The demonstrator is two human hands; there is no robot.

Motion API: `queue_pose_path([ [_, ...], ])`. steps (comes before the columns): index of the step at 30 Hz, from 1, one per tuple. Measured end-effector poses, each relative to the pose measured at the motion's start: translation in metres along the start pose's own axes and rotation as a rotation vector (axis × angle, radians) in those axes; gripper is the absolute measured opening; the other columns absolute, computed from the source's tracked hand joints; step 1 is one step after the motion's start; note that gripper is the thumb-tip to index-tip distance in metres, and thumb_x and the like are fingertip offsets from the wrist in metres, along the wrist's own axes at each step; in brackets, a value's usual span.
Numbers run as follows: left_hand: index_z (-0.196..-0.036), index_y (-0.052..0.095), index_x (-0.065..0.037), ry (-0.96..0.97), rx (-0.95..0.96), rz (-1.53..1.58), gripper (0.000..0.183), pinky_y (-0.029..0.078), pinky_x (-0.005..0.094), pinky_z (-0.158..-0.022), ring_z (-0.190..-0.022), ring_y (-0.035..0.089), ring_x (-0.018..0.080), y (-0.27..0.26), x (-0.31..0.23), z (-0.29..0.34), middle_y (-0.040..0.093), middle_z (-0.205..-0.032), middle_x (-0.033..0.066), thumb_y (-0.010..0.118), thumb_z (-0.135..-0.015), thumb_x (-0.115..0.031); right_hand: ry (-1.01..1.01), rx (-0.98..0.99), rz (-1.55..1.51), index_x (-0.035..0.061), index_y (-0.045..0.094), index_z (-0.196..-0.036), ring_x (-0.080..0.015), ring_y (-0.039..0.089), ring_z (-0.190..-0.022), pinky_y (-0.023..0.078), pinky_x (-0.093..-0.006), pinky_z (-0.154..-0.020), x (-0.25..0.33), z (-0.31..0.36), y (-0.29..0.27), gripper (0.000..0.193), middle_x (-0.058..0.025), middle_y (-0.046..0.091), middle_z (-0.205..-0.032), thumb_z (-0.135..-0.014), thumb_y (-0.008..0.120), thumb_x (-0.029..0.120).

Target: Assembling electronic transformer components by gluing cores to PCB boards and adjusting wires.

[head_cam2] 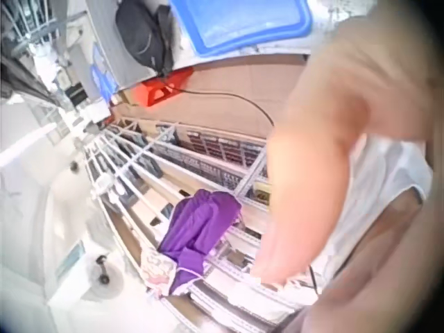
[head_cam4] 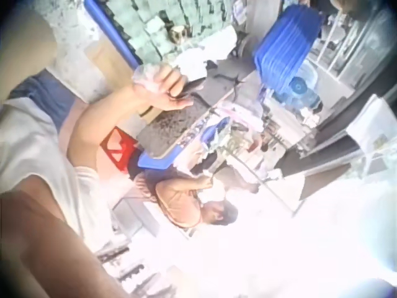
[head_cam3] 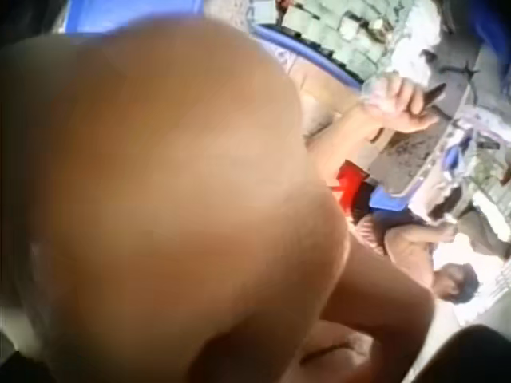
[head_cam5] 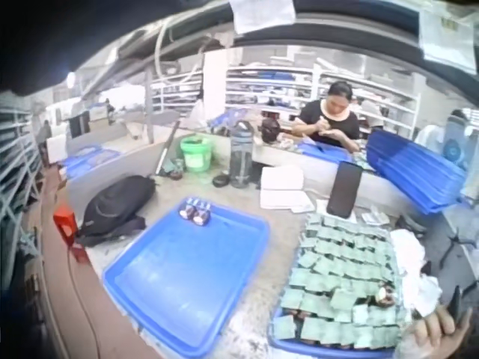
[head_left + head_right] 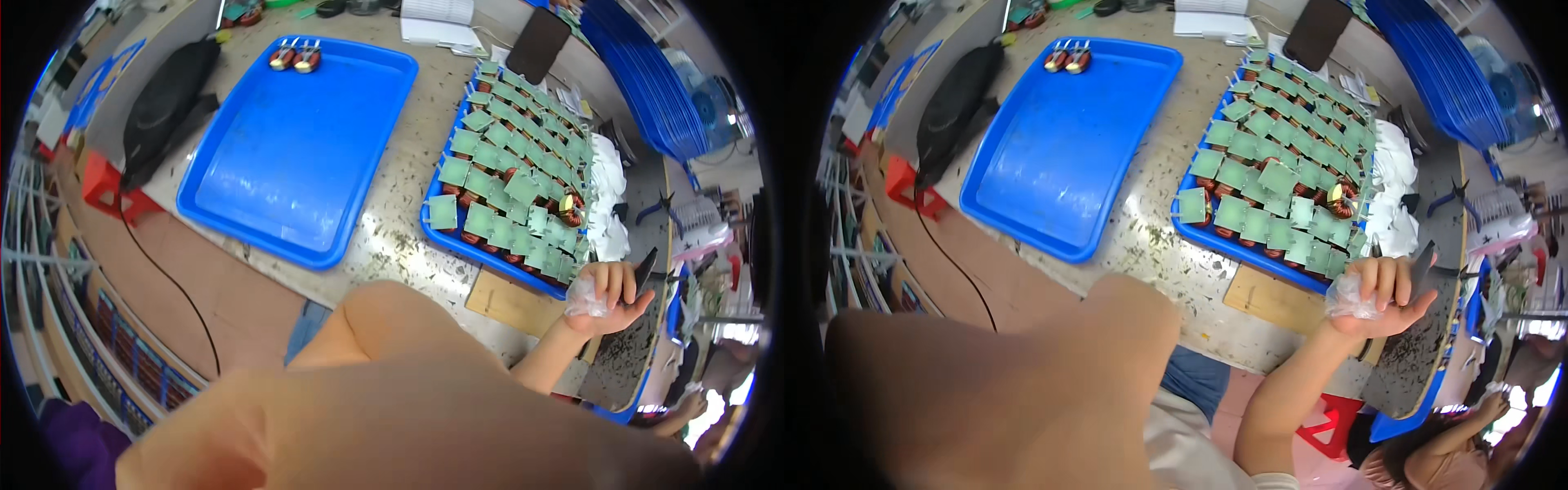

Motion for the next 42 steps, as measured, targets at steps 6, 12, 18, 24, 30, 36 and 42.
queue_pose_path([
  [6, -0.079, 0.057, -0.006, -0.003, -0.037, 0.053, 0.014, 0.033, 0.0458, -0.076, -0.07, 0.05, 0.0221, -0.012, 0.003, -0.005, 0.051, -0.075, 0.0106, 0.047, -0.072, 0.0, 0.039, -0.067, -0.02, 0.0027, 0.055, -0.094, -0.0066, 0.034, -0.042, 0.025, -0.0219, -0.042, -0.007, -0.001, 0.005, 0.033, 0.0037, 0.043, -0.053, -0.081, 0.048, 0.032],
  [12, -0.076, 0.056, -0.006, 0.004, -0.061, 0.091, 0.013, 0.033, 0.045, -0.073, -0.068, 0.049, 0.0223, -0.012, -0.003, -0.008, 0.051, -0.073, 0.0112, 0.046, -0.071, 0.001, 0.078, 0.015, -0.027, -0.0076, 0.046, -0.109, -0.0046, 0.032, -0.043, 0.025, -0.0202, -0.044, -0.009, 0.001, 0.008, 0.045, 0.0057, 0.041, -0.055, -0.079, 0.051, 0.026],
  [18, -0.074, 0.055, -0.005, 0.027, -0.07, 0.17, 0.013, 0.034, 0.0441, -0.071, -0.065, 0.049, 0.0225, -0.009, -0.004, -0.012, 0.05, -0.071, 0.0117, 0.045, -0.07, 0.003, 0.003, -0.003, 0.03, 0.0003, 0.047, -0.112, -0.0048, 0.036, -0.042, 0.026, -0.0216, -0.041, -0.005, 0.002, 0.002, 0.043, 0.0051, 0.047, -0.056, -0.082, 0.046, 0.031],
  [24, -0.071, 0.055, -0.004, 0.034, -0.091, 0.217, 0.012, 0.034, 0.0433, -0.068, -0.063, 0.048, 0.0227, -0.006, -0.011, -0.015, 0.05, -0.069, 0.0123, 0.045, -0.069, 0.004, 0.032, 0.004, -0.022, -0.0071, 0.046, -0.108, -0.0047, 0.033, -0.041, 0.025, -0.021, -0.042, -0.01, 0.0, 0.007, 0.043, 0.005, 0.041, -0.055, -0.079, 0.05, 0.025],
  [30, -0.068, 0.054, -0.003, 0.052, -0.115, 0.262, 0.012, 0.035, 0.0425, -0.065, -0.06, 0.047, 0.0229, -0.003, -0.016, -0.015, 0.049, -0.067, 0.0128, 0.044, -0.068, 0.005, 0.039, -0.002, -0.027, -0.0062, 0.049, -0.102, -0.0049, 0.034, -0.041, 0.026, -0.0212, -0.042, -0.014, 0.0, 0.008, 0.039, 0.0047, 0.043, -0.054, -0.079, 0.051, 0.025],
  [36, -0.066, 0.053, -0.002, 0.066, -0.141, 0.306, 0.013, 0.036, 0.0417, -0.063, -0.057, 0.047, 0.0232, 0.002, -0.021, -0.014, 0.049, -0.065, 0.0134, 0.044, -0.067, 0.007, 0.028, -0.007, 0.005, -0.006, 0.048, -0.104, -0.0048, 0.034, -0.042, 0.027, -0.0212, -0.042, -0.009, 0.002, 0.004, 0.041, 0.0048, 0.043, -0.054, -0.079, 0.051, 0.026],
  [42, -0.063, 0.052, -0.001, 0.082, -0.17, 0.348, 0.013, 0.036, 0.0408, -0.06, -0.055, 0.046, 0.0234, 0.006, -0.026, -0.011, 0.048, -0.063, 0.0139, 0.043, -0.066, 0.008, 0.008, -0.029, 0.033, 0.002, 0.048, -0.112, -0.0048, 0.035, -0.041, 0.027, -0.021, -0.04, -0.006, 0.003, 0.001, 0.043, 0.006, 0.046, -0.055, -0.081, 0.046, 0.032],
])
Point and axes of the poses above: each hand's wrist, its own z-axis away from the middle knuckle, its own y-axis out of the palm, x = y × z, the point moved 8 cm from there along -z, towards the middle knuckle
